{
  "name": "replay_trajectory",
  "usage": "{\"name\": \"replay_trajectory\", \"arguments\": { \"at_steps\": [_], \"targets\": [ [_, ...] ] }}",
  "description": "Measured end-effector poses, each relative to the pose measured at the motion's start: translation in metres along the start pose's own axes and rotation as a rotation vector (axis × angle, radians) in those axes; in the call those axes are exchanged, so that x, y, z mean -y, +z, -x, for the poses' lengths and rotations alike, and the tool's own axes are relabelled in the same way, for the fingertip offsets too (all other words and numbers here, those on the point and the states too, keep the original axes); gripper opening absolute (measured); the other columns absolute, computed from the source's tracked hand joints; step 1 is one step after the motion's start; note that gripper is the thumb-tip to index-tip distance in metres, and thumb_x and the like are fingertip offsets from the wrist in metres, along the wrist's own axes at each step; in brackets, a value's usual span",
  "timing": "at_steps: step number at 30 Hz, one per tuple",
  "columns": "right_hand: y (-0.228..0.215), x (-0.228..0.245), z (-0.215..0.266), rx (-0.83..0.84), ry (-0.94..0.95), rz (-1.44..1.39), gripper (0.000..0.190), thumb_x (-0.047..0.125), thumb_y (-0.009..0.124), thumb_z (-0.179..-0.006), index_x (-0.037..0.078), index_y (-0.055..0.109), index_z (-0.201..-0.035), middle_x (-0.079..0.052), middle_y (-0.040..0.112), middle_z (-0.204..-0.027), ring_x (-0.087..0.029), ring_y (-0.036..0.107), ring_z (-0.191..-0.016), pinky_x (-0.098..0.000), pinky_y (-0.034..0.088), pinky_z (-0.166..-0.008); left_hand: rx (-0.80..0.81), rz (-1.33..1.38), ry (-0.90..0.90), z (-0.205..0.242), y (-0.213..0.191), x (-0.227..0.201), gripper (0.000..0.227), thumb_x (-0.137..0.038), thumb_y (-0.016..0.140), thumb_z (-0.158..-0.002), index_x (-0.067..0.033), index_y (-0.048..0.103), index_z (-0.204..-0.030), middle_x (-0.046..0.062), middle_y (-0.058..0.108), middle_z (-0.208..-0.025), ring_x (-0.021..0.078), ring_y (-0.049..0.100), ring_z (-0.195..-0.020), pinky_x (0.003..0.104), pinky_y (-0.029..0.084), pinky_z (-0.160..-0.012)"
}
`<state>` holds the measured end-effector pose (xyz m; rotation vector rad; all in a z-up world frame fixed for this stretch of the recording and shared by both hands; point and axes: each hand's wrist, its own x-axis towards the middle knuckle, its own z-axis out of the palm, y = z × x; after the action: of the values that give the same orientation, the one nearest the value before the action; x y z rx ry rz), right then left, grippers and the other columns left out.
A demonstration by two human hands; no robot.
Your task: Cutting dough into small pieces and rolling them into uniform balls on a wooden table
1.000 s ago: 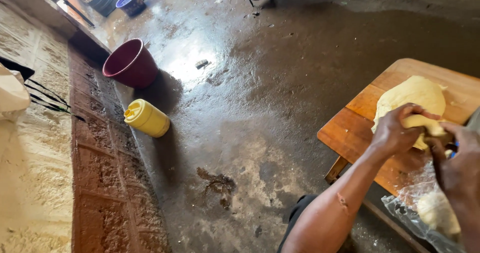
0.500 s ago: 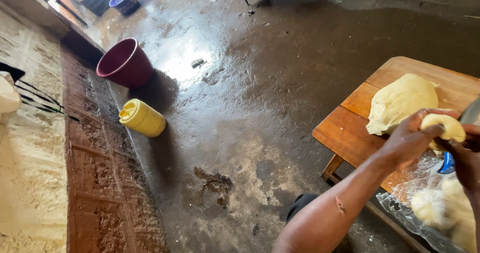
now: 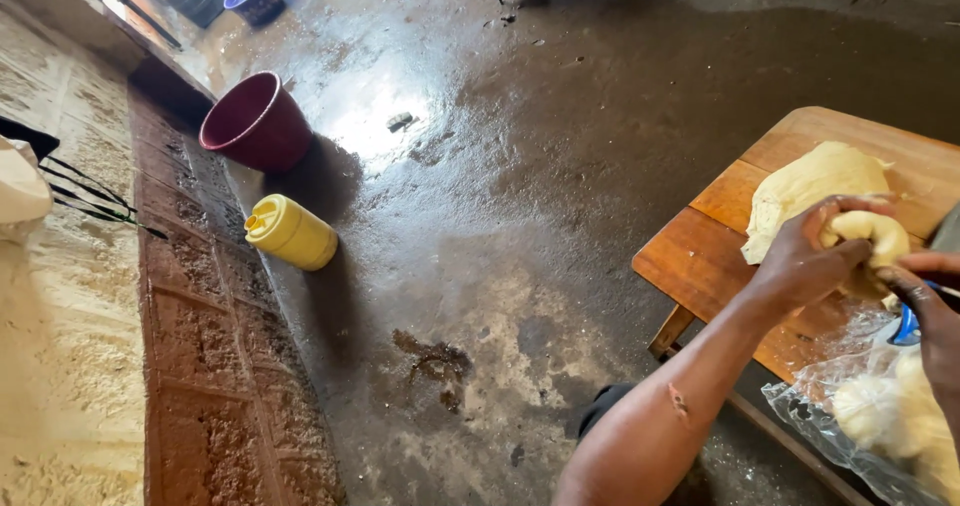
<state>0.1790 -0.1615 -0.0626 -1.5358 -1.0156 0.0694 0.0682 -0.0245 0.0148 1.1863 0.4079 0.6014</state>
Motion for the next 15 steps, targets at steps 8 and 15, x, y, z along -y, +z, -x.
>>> {"name": "replay_trajectory", "arguments": {
  "at_steps": [8, 15],
  "targets": [
    [-0.026, -0.141, 0.002, -0.081, 0.171, 0.026, 0.044, 0.008, 0.073, -0.125, -0.002, 0.056, -0.164, -0.024, 0.062, -0.141, -0.032, 0.059, -0.123, -0.0417, 0.048, -0.101, 0.162, -0.009, -0.173, 0.021, 0.022, -0.039, 0.062, -0.046, 0.076, -0.084, -0.0215, 0.068, -0.14, 0.0, 0.068, -0.131, 0.0114, 0.062, -0.114, 0.027, 0.05, -0.102],
    [-0.008, -0.021, 0.005, -0.023, -0.067, 0.168, 0.049, -0.009, 0.07, -0.123, -0.022, 0.055, -0.168, -0.04, 0.06, -0.153, -0.046, 0.06, -0.124, -0.0475, 0.048, -0.107, -0.004, -0.325, -0.143, 0.011, 0.013, -0.028, 0.052, -0.027, 0.066, -0.092, -0.025, 0.048, -0.141, 0.008, 0.069, -0.135, 0.0232, 0.064, -0.086, 0.039, 0.051, -0.073]
  ]
}}
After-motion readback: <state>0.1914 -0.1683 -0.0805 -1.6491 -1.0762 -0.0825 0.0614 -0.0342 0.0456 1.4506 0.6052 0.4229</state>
